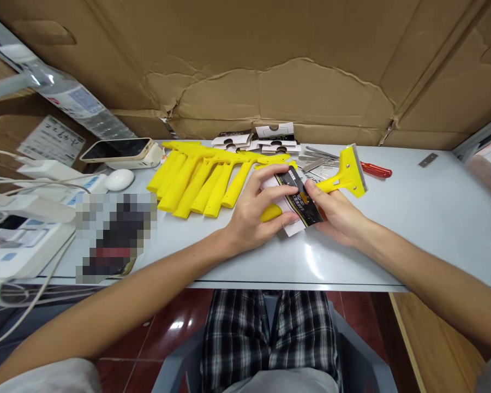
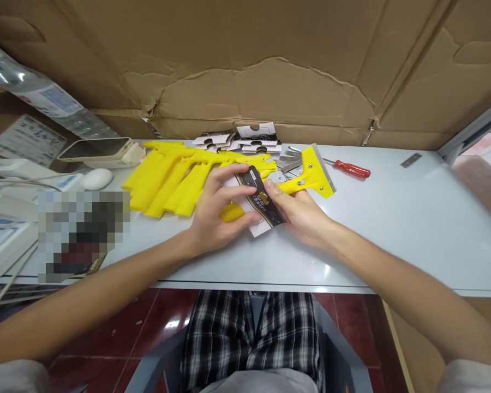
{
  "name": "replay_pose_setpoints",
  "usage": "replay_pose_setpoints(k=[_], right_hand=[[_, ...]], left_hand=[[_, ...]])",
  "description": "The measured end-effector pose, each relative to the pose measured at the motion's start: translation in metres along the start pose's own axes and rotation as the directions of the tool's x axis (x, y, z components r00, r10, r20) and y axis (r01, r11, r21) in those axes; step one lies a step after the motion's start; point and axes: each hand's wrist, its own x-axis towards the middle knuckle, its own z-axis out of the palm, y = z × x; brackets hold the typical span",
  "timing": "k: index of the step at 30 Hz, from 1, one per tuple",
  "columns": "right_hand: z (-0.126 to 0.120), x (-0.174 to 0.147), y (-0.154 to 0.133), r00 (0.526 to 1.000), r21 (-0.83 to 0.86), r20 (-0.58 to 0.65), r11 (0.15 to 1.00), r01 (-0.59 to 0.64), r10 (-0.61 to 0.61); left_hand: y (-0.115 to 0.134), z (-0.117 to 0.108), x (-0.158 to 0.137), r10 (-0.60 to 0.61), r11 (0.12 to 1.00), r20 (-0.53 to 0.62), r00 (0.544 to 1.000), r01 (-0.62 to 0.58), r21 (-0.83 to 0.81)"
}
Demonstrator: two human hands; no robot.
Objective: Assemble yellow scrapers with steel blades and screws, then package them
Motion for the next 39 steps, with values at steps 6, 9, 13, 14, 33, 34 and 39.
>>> replay_pose_setpoints(k=[6,9,13,14,33,34,39], right_hand=[[-0.005,0.006,-0.008,0.998,-0.002,-0.032,0.999,0.051,-0.051],[-0.010,0.008,-0.015,0.992,-0.011,-0.090,0.996,0.085,-0.085],[-0.019,0.013,-0.019,0.989,-0.030,-0.116,0.996,0.083,-0.086],[-0.021,0.013,-0.019,0.990,-0.038,-0.107,0.996,0.083,-0.087],[-0.022,0.002,-0.024,0.997,0.050,-0.049,0.997,0.065,-0.063],[-0.024,0.002,-0.024,0.995,0.065,-0.025,0.993,0.095,-0.094],[-0.025,0.001,-0.021,0.969,0.102,0.128,0.975,0.197,-0.209]], left_hand=[[-0.002,0.005,-0.003,-0.361,0.925,-0.075,0.930,0.346,-0.155],[-0.002,0.005,0.000,-0.581,0.785,-0.044,0.813,0.545,-0.296],[0.006,0.004,0.010,-0.760,0.429,0.278,0.588,0.774,-0.466],[0.009,0.004,0.012,-0.773,0.355,0.309,0.554,0.782,-0.513],[0.024,-0.005,0.020,-0.618,-0.246,0.695,0.368,0.749,-0.615],[0.025,-0.006,0.021,-0.609,-0.258,0.700,0.374,0.741,-0.621],[0.026,-0.005,0.022,-0.630,-0.274,0.640,0.440,0.645,-0.713]])
